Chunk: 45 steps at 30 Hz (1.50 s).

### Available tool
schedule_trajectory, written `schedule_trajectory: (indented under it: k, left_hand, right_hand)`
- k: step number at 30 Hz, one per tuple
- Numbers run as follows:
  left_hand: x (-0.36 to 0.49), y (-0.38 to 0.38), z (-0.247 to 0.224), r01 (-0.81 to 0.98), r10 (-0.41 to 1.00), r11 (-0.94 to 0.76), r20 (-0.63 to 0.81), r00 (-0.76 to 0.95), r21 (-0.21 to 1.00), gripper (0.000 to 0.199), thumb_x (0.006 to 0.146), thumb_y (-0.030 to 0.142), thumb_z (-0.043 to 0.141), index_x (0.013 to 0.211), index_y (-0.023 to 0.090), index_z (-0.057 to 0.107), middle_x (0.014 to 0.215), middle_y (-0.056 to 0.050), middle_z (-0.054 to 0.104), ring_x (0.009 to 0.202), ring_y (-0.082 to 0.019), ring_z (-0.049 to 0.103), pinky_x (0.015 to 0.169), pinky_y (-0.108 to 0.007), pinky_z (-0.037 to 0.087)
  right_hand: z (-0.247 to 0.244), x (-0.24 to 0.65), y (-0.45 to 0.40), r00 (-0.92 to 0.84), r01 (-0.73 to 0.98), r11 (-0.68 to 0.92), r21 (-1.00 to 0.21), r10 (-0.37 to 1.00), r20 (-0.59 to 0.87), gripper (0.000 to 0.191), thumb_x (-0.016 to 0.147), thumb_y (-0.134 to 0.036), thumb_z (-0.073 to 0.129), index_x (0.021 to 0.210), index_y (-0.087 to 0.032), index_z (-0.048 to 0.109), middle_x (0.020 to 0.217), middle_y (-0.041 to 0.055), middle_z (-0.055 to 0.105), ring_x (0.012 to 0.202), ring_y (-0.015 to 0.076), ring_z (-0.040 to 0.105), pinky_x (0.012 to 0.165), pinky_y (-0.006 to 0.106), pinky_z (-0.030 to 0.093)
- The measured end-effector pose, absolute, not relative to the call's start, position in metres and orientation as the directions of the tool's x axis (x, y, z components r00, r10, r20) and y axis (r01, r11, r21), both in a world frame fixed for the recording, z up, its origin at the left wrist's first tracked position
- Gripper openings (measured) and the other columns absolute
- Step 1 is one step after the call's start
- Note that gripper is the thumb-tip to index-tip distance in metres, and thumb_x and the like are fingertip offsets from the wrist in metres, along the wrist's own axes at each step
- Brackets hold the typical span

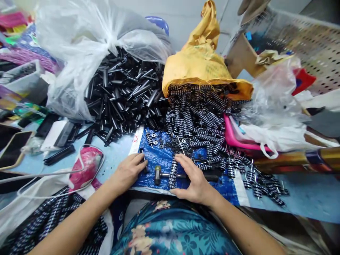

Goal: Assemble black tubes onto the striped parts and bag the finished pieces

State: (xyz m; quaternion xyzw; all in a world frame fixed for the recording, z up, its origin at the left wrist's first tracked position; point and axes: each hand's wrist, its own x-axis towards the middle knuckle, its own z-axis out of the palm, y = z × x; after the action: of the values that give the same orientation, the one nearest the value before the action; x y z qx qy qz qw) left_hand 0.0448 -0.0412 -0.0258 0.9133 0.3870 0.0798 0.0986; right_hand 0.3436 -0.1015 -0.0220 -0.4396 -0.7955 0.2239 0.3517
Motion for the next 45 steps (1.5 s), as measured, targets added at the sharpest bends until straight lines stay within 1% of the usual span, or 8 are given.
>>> schedule_trajectory:
  k: [5,10,17,27,35,38,41,45]
  left_hand:
    - [0.046,-0.050,-0.025,0.748,0.834,-0.550,0.190,0.518,0.371,0.032,0.098,0.023,0.043,0.118,0.017,0.067,0.133,-0.017,0.063,0.119,-0.028,0.063,0.100,-0.043,0.053]
    - [0.077,-0.032,-0.003,0.936,0.977,-0.145,-0.103,0.186,0.319,0.035,0.097,0.048,0.047,0.095,0.016,0.061,0.094,-0.013,0.070,0.086,-0.028,0.066,0.078,-0.039,0.050]
    - [0.098,-0.015,0.009,0.963,0.944,-0.102,-0.282,0.173,0.250,0.012,0.091,0.020,0.044,0.087,0.020,0.055,0.082,-0.007,0.068,0.078,-0.025,0.065,0.067,-0.033,0.038]
    - [0.094,-0.039,-0.012,0.954,0.950,-0.215,-0.184,0.254,0.209,0.021,0.101,0.034,0.042,0.097,0.019,0.057,0.104,-0.011,0.064,0.099,-0.025,0.062,0.085,-0.034,0.046]
    - [0.090,-0.042,-0.017,0.911,0.949,-0.208,-0.153,0.277,0.355,0.012,0.096,0.032,0.053,0.096,0.020,0.054,0.102,-0.010,0.061,0.097,-0.025,0.059,0.084,-0.036,0.045]
    - [0.093,-0.044,-0.014,0.819,0.962,-0.148,-0.110,0.249,0.555,0.008,0.092,0.023,0.055,0.086,0.021,0.050,0.087,-0.004,0.059,0.083,-0.021,0.057,0.078,-0.033,0.044]
    - [0.106,-0.052,-0.008,0.478,0.982,0.045,-0.128,0.141,0.877,0.010,0.094,0.027,0.053,0.087,0.022,0.048,0.072,0.002,0.054,0.065,-0.015,0.051,0.067,-0.027,0.041]
    - [0.134,-0.070,0.001,0.042,0.962,0.231,-0.235,0.139,0.972,0.033,0.095,0.049,0.055,0.080,0.019,0.056,0.064,0.003,0.053,0.059,-0.011,0.046,0.061,-0.024,0.039]
  right_hand:
    - [-0.025,0.342,-0.107,-0.348,0.554,0.485,-0.676,0.873,0.342,0.096,0.077,-0.049,0.078,0.155,-0.021,0.031,0.151,0.0196,0.047,0.141,0.0339,0.048,0.113,0.053,0.046]
    - [-0.024,0.334,-0.105,-0.367,0.530,0.544,-0.650,0.838,0.403,0.098,0.076,-0.054,0.077,0.156,-0.019,0.030,0.151,0.0214,0.046,0.140,0.0339,0.049,0.112,0.053,0.048]
    - [-0.030,0.336,-0.113,-0.360,0.578,0.540,-0.611,0.841,0.403,0.099,0.075,-0.052,0.078,0.156,-0.019,0.031,0.151,0.0222,0.047,0.138,0.0360,0.051,0.108,0.053,0.051]
    - [-0.029,0.342,-0.112,-0.338,0.547,0.531,-0.647,0.847,0.410,0.091,0.078,-0.046,0.078,0.155,-0.021,0.035,0.150,0.0196,0.048,0.139,0.0355,0.050,0.113,0.057,0.046]
    - [-0.032,0.334,-0.116,-0.369,0.501,0.528,-0.686,0.847,0.383,0.091,0.079,-0.043,0.078,0.156,-0.024,0.033,0.153,0.0186,0.044,0.139,0.0360,0.049,0.099,0.053,0.060]
    - [-0.031,0.332,-0.115,-0.374,0.517,0.543,-0.662,0.839,0.395,0.092,0.080,-0.044,0.078,0.156,-0.024,0.032,0.153,0.0185,0.044,0.138,0.0364,0.050,0.099,0.054,0.060]
    - [-0.030,0.327,-0.113,-0.384,0.548,0.587,-0.596,0.810,0.444,0.093,0.080,-0.044,0.078,0.157,-0.024,0.030,0.152,0.0189,0.045,0.134,0.0369,0.053,0.099,0.055,0.059]
    - [-0.025,0.314,-0.105,-0.401,0.570,0.677,-0.465,0.723,0.562,0.099,0.082,-0.044,0.076,0.161,-0.022,0.020,0.152,0.0201,0.045,0.135,0.0374,0.053,0.106,0.056,0.054]
